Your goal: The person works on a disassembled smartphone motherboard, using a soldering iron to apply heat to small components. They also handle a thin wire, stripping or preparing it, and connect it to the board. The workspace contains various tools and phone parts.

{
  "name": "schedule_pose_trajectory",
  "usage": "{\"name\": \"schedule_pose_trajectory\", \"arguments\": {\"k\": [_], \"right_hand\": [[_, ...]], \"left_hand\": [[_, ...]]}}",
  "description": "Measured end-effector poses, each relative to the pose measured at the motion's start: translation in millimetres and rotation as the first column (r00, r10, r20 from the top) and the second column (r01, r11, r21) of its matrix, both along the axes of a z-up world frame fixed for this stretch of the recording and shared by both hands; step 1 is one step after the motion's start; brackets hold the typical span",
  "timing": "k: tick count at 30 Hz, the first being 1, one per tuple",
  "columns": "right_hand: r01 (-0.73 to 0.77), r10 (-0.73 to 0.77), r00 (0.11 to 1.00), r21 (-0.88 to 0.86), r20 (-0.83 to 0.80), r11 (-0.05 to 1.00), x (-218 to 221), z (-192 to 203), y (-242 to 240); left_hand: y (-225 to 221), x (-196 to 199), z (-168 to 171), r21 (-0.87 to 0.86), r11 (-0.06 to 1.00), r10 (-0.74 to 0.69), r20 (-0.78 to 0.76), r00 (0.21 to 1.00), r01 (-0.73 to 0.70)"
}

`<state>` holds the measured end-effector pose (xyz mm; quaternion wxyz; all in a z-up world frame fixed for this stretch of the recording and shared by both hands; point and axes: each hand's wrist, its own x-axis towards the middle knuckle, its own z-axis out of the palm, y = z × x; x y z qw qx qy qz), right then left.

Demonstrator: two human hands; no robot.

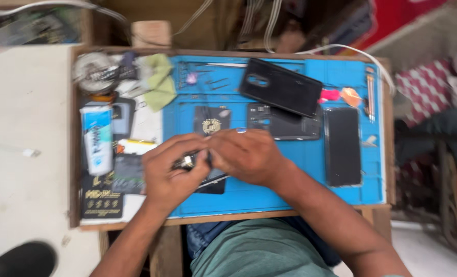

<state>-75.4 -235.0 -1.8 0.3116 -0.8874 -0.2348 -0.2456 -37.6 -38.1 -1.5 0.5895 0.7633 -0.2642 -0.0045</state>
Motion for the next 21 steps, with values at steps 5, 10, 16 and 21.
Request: {"name": "schedule_pose_trajectory", "arguments": {"k": [5,10,16,21], "right_hand": [[0.04,-0.038,0.999,0.063,-0.04,0.997,-4,-3,-1],[0.092,-0.057,0.99,0.279,-0.131,0.956,-3,-9,4],[0.1,-0.072,0.992,0.292,-0.104,0.951,1,-8,2],[0.1,-0.083,0.994,0.27,-0.074,0.958,0,-9,4]], "left_hand": [[-6,-4,-10,-0.036,0.999,0.019,-0.052,0.998,-0.021],[-5,-7,-19,-0.04,0.998,0.049,-0.109,0.993,-0.054],[-3,-6,-25,-0.153,0.988,-0.012,-0.228,0.974,-0.024],[1,-3,-35,-0.305,0.952,-0.085,-0.387,0.918,-0.04]]}}
